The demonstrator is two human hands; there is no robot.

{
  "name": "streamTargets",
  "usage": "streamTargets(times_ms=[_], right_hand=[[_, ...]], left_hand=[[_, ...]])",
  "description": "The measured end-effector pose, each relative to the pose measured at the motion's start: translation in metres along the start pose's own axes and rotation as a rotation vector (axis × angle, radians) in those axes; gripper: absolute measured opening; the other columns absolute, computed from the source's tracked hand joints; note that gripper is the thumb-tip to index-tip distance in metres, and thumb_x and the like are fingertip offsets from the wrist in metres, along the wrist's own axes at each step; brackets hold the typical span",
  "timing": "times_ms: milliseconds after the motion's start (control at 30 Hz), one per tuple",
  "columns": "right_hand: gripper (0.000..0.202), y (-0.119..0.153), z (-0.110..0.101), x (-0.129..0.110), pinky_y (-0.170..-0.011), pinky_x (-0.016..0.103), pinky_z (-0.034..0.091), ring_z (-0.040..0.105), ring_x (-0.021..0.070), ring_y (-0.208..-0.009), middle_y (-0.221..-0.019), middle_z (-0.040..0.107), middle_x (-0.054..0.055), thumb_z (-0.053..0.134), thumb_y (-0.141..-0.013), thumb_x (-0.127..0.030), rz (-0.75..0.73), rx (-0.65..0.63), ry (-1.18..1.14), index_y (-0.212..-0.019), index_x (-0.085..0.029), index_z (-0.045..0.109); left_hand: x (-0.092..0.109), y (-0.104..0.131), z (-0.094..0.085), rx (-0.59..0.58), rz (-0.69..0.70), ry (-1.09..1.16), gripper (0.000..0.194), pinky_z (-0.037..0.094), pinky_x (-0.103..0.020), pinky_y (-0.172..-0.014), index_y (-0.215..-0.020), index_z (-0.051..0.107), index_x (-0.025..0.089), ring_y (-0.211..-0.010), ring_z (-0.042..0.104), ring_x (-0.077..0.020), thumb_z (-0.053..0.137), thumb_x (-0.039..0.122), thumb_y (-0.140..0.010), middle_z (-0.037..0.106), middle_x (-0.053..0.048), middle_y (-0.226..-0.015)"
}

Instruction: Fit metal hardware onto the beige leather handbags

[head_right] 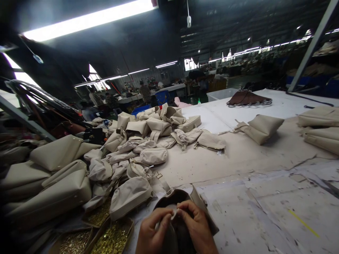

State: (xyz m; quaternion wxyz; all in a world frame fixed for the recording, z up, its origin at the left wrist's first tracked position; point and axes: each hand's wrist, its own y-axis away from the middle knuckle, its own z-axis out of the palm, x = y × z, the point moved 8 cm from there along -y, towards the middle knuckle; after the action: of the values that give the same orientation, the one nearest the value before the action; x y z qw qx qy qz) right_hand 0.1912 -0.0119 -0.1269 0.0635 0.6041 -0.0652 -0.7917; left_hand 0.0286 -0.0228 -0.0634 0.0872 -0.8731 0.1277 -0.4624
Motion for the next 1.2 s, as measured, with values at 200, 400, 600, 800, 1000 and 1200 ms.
streamTargets(times_ms=[200,400,600,800,1000,1200], right_hand=[[0.039,-0.006,0.004,0.002,-0.074,0.031,0.051,0.062,0.0240,-0.082,-0.081,0.068,0.000,0.079,-0.079,-0.062,-0.018,-0.007,0.018,-0.087,-0.025,0.072],[0.036,-0.004,0.014,0.007,-0.072,0.031,0.049,0.060,0.0229,-0.079,-0.081,0.067,0.000,0.076,-0.082,-0.059,-0.073,-0.029,0.009,-0.087,-0.024,0.072],[0.028,-0.015,0.006,0.004,-0.074,0.031,0.046,0.059,0.0227,-0.080,-0.080,0.066,0.000,0.077,-0.083,-0.051,-0.092,-0.017,0.004,-0.086,-0.024,0.071],[0.030,-0.026,0.003,0.004,-0.076,0.031,0.047,0.060,0.0228,-0.081,-0.081,0.068,0.000,0.080,-0.079,-0.051,-0.110,-0.004,-0.064,-0.085,-0.023,0.073],[0.029,-0.036,0.010,0.006,-0.081,0.034,0.049,0.063,0.0247,-0.086,-0.083,0.071,0.002,0.083,-0.076,-0.049,-0.113,-0.046,-0.092,-0.085,-0.022,0.074],[0.025,-0.042,0.024,0.006,-0.080,0.035,0.051,0.064,0.0254,-0.085,-0.082,0.070,0.003,0.080,-0.080,-0.046,-0.188,-0.115,-0.007,-0.082,-0.021,0.075]], left_hand=[[-0.024,-0.039,-0.010,-0.076,-0.304,-0.406,0.030,0.048,-0.043,-0.104,-0.113,0.068,0.015,-0.116,0.065,-0.0312,0.066,0.021,-0.084,0.072,-0.013,-0.116],[-0.028,-0.063,0.022,-0.219,-0.340,-0.625,0.026,0.050,-0.035,-0.088,-0.103,0.065,0.014,-0.106,0.071,-0.0304,0.058,0.009,-0.078,0.073,-0.011,-0.107],[-0.038,-0.063,0.020,-0.172,-0.217,-0.775,0.021,0.045,-0.033,-0.068,-0.102,0.062,0.018,-0.090,0.075,-0.0279,0.057,0.009,-0.084,0.074,-0.009,-0.104],[-0.046,-0.060,0.012,-0.133,0.021,-0.581,0.017,0.052,-0.033,-0.075,-0.102,0.061,0.018,-0.094,0.074,-0.0280,0.060,0.013,-0.086,0.073,-0.010,-0.103],[-0.047,-0.055,0.005,-0.170,0.088,-0.288,0.010,0.052,-0.032,-0.078,-0.097,0.064,0.020,-0.090,0.071,-0.0250,0.059,0.027,-0.091,0.074,-0.009,-0.095],[-0.045,-0.059,-0.010,-0.127,-0.172,-0.136,0.016,0.044,-0.030,-0.073,-0.082,0.067,0.019,-0.079,0.064,-0.0214,0.057,0.031,-0.086,0.071,-0.005,-0.080]])
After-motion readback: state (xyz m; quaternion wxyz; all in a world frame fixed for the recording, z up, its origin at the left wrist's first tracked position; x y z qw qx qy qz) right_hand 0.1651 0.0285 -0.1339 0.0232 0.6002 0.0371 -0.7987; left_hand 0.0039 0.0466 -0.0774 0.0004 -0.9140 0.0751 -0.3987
